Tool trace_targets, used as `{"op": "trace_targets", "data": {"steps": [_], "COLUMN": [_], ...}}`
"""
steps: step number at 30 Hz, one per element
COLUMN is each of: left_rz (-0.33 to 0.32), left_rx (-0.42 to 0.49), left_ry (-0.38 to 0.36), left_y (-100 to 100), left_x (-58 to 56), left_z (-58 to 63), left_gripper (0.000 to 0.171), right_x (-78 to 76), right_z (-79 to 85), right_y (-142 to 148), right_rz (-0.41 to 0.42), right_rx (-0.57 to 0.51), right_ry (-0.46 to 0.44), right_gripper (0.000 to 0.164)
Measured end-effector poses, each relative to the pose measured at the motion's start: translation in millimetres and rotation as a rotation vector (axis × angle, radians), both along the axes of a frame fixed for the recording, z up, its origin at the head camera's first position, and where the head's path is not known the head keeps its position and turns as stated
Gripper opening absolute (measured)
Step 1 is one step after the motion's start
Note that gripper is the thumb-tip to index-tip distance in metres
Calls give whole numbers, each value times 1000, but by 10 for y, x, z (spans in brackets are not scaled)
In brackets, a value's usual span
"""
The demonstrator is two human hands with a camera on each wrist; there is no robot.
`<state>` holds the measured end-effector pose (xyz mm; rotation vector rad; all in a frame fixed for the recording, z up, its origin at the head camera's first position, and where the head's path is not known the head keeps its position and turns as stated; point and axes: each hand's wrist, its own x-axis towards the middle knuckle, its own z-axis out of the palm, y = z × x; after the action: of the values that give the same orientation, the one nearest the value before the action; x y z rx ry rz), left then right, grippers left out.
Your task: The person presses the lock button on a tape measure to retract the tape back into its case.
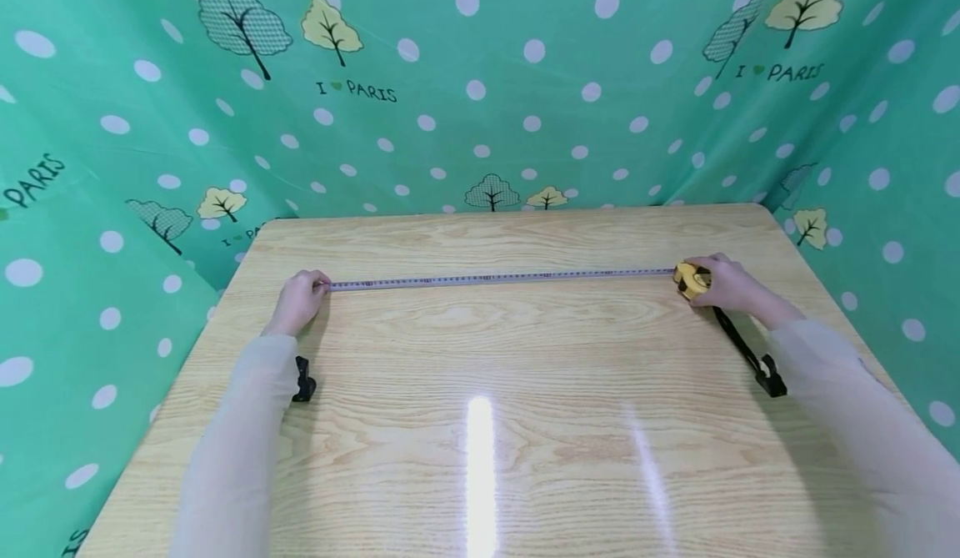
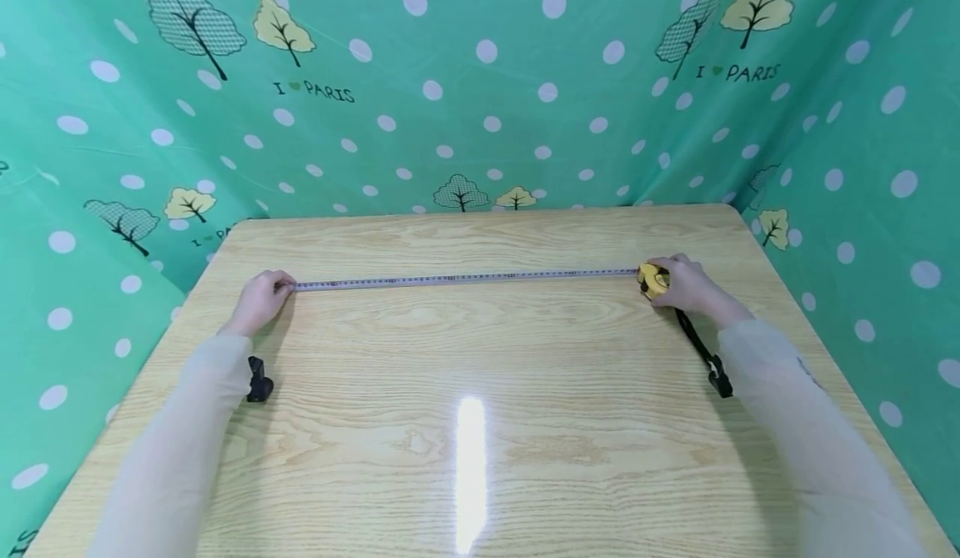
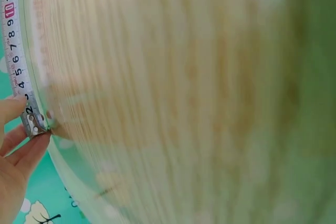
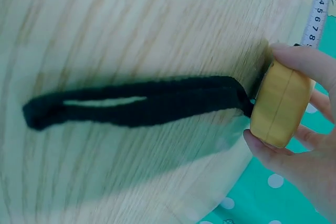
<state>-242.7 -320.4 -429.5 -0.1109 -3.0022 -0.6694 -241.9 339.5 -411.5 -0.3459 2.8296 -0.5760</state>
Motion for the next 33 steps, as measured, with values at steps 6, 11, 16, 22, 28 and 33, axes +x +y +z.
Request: {"op": "trace_targets", "data": {"steps": [6,11,16,22,28,33], "left_rz": [14,26,15,-5,-33,-32], "left_rx": [4,18,30,38,32,27], "left_ry": [-9,30,85,144,173,138], "left_y": [-44,-78,-94,-110,-162,-192], "left_x": [51,89,155,250,331,391], "left_z": [8,16,67,138,198,251], "left_gripper": [17,17,15,13,12,12], "right_x": [50,113,171,245,322,389], "right_z": [66,177,245,317,400,463], "right_y": [-15,-47,-58,-61,-65,-59], "right_rz": [25,40,56,89,117,126], "right_rx": [2,1,-4,-12,-26,-30], "right_ry": [40,47,70,106,130,125], "right_gripper": [70,69,67,66,65,65]}}
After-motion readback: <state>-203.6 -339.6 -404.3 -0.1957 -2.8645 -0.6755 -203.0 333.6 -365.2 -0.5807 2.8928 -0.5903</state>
